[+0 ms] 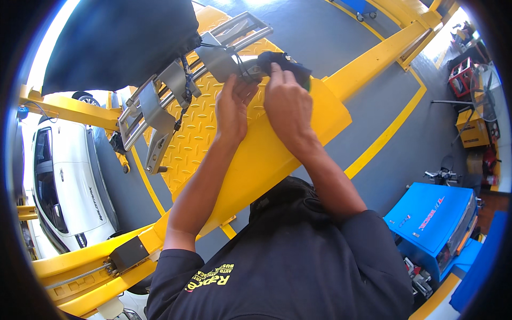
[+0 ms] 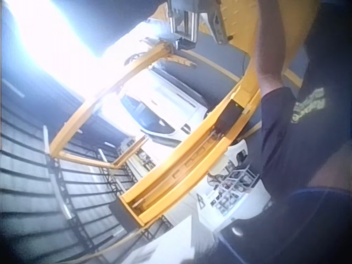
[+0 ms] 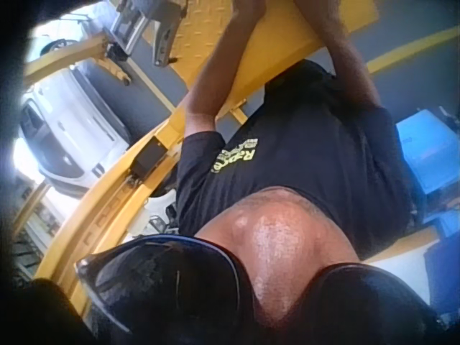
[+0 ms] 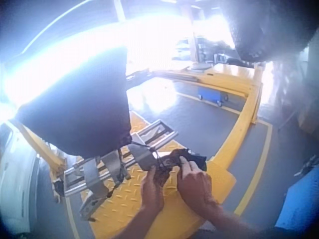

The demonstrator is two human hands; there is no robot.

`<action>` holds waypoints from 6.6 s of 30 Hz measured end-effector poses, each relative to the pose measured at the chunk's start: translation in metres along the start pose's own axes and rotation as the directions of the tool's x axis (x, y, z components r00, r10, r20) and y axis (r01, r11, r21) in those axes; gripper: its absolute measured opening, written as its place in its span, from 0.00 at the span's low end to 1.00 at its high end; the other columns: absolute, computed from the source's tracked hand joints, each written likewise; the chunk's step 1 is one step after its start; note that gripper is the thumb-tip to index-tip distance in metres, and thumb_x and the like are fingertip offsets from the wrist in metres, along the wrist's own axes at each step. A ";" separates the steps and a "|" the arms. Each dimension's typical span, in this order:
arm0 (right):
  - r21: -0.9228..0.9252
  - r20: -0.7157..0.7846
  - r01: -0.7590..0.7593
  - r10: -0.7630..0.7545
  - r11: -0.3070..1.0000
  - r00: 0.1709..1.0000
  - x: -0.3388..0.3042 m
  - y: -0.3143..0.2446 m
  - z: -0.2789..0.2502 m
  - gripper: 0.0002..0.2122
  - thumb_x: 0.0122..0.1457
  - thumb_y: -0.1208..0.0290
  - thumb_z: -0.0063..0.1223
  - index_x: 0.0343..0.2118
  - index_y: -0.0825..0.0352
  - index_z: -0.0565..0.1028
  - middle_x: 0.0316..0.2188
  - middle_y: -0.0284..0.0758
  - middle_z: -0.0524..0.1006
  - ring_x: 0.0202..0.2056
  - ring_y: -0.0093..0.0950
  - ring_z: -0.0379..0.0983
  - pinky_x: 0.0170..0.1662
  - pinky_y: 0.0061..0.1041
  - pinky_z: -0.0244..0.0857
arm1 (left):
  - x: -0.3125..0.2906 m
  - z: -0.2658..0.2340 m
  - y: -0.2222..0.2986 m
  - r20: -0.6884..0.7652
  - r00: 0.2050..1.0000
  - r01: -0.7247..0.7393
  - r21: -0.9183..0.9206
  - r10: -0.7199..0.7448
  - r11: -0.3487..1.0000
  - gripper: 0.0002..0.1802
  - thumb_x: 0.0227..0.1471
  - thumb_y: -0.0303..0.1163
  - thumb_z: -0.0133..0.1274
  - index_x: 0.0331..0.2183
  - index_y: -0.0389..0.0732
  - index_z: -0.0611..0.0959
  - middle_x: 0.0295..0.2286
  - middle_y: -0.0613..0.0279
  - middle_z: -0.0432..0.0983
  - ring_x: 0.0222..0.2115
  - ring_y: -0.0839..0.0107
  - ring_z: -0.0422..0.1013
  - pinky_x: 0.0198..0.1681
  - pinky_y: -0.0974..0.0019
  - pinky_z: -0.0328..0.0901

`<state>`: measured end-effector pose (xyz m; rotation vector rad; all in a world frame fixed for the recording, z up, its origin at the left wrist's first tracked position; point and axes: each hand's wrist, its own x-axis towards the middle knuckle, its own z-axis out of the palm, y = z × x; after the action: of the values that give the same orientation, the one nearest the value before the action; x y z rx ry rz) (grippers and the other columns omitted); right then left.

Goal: The person walks through a garage, retrieves a green cloth, and wipes a metal alignment fixture mounted on a yellow car lift. The person repeatedly wipes different parts of the fixture with the cloth.

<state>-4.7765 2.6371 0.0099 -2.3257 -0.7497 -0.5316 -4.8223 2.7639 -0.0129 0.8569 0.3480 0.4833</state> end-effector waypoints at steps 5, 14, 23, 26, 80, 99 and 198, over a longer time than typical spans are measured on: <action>-0.008 0.055 0.012 -0.012 1.000 0.998 -0.002 -0.009 0.011 0.24 0.59 0.79 0.53 0.59 0.79 0.72 0.37 0.49 0.81 0.32 0.46 0.84 0.36 0.37 0.80 | 0.005 0.001 -0.007 0.009 1.000 -0.022 0.003 0.022 1.000 0.15 0.69 0.36 0.49 0.43 0.36 0.83 0.39 0.57 0.84 0.41 0.68 0.79 0.52 0.64 0.71; 0.430 0.078 -0.169 0.150 0.887 0.986 0.006 0.015 0.001 0.09 0.64 0.71 0.59 0.40 0.72 0.76 0.34 0.51 0.83 0.36 0.49 0.83 0.40 0.38 0.76 | 0.003 -0.003 0.002 0.010 1.000 -0.003 0.118 0.002 0.993 0.17 0.68 0.38 0.48 0.48 0.35 0.82 0.45 0.54 0.84 0.47 0.64 0.80 0.56 0.58 0.69; 0.498 -0.049 -0.290 0.361 0.817 0.931 0.010 0.018 -0.034 0.12 0.64 0.67 0.59 0.42 0.73 0.78 0.31 0.40 0.82 0.34 0.29 0.80 0.42 0.31 0.74 | 0.008 -0.003 -0.008 -0.036 0.999 -0.002 0.030 0.003 1.000 0.17 0.67 0.37 0.48 0.45 0.34 0.82 0.41 0.53 0.84 0.42 0.64 0.80 0.55 0.59 0.70; 0.454 -0.020 -0.158 0.187 0.877 0.982 0.001 0.000 0.015 0.11 0.62 0.71 0.61 0.43 0.74 0.79 0.35 0.48 0.84 0.37 0.41 0.83 0.45 0.37 0.75 | 0.011 -0.008 -0.011 -0.074 0.997 0.022 0.052 -0.018 0.998 0.15 0.67 0.37 0.48 0.44 0.36 0.81 0.39 0.55 0.83 0.40 0.66 0.79 0.53 0.60 0.71; 0.743 0.614 0.062 -0.716 0.666 0.333 0.163 0.108 -0.008 0.45 0.57 0.32 0.60 0.70 0.60 0.65 0.61 0.48 0.75 0.57 0.47 0.77 0.63 0.42 0.68 | 0.011 -0.020 -0.010 -0.095 0.985 -0.135 0.109 0.145 0.985 0.14 0.65 0.35 0.47 0.45 0.40 0.82 0.43 0.62 0.82 0.49 0.69 0.76 0.62 0.55 0.63; 0.923 0.380 -0.099 -0.919 0.371 0.101 0.196 0.113 0.059 0.28 0.75 0.45 0.39 0.65 0.61 0.74 0.54 0.44 0.80 0.50 0.38 0.80 0.56 0.28 0.76 | 0.030 0.074 -0.037 -0.563 0.652 -0.622 -0.012 0.509 0.783 0.16 0.69 0.44 0.49 0.52 0.48 0.78 0.48 0.70 0.77 0.51 0.75 0.70 0.57 0.64 0.59; 0.850 0.400 -0.416 -0.910 0.323 0.112 0.207 0.125 0.108 0.25 0.62 0.50 0.67 0.50 0.70 0.84 0.37 0.37 0.86 0.39 0.25 0.80 0.47 0.28 0.72 | 0.040 0.065 -0.066 -0.611 0.594 -0.491 0.240 0.523 0.838 0.32 0.74 0.56 0.38 0.64 0.42 0.71 0.60 0.61 0.72 0.62 0.68 0.64 0.66 0.59 0.54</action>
<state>-4.5223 2.7069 -0.0122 -0.8876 -1.6650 1.3136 -4.7408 2.7072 -0.0287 0.8020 0.7771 1.3487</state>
